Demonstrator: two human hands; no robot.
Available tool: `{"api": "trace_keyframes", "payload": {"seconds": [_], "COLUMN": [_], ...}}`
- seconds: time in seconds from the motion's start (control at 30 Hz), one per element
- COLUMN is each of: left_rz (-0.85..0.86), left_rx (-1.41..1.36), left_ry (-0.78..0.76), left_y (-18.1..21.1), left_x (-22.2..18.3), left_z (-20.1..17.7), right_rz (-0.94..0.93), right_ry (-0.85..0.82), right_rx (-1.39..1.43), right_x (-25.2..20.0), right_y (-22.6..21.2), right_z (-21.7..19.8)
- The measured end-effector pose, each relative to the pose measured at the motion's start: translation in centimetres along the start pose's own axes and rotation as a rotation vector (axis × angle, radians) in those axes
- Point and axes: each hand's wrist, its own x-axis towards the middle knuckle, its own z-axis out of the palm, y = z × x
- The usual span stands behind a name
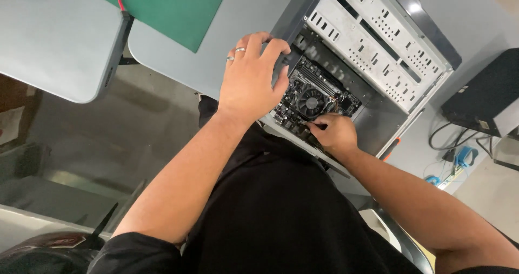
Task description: Connecting internal power and data cables to a computer motherboard inside a PC case
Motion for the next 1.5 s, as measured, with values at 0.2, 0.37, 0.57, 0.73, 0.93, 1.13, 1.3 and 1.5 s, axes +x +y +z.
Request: {"api": "trace_keyframes", "payload": {"seconds": [0.2,0.37,0.57,0.73,0.93,1.13,1.3,1.5], "left_rz": [0.003,0.028,0.036,0.023,0.012,0.043,0.059,0.063], "left_rx": [-0.004,0.003,-0.004,-0.016,-0.007,-0.011,-0.007,0.003], "left_ry": [-0.034,-0.010,-0.014,-0.028,-0.046,-0.011,-0.003,-0.007], "left_y": [-0.1,-0.2,-0.3,-0.3,-0.4,-0.4,-0.6,-0.6], "left_x": [0.5,0.4,0.5,0.6,0.7,0.7,0.7,0.7], "left_z": [-0.1,0.1,0.0,0.0,0.0,0.0,0.1,0.2], "right_rz": [0.067,0.320,0.506,0.517,0.405,0.476,0.416,0.404], "right_ry": [-0.025,-0.135,-0.253,-0.245,-0.152,-0.191,-0.150,-0.152], "right_rx": [0.031,0.133,0.100,0.103,0.062,0.095,0.092,0.108], "right_x": [0.1,0.4,0.7,0.6,0.5,0.6,0.3,0.4], "right_y": [-0.3,-2.0,-3.8,-4.1,-2.9,-3.5,-2.6,-3.4], "right_z": [0.1,-0.6,-1.6,-1.8,-0.9,-1.2,-0.8,-1.2]}}
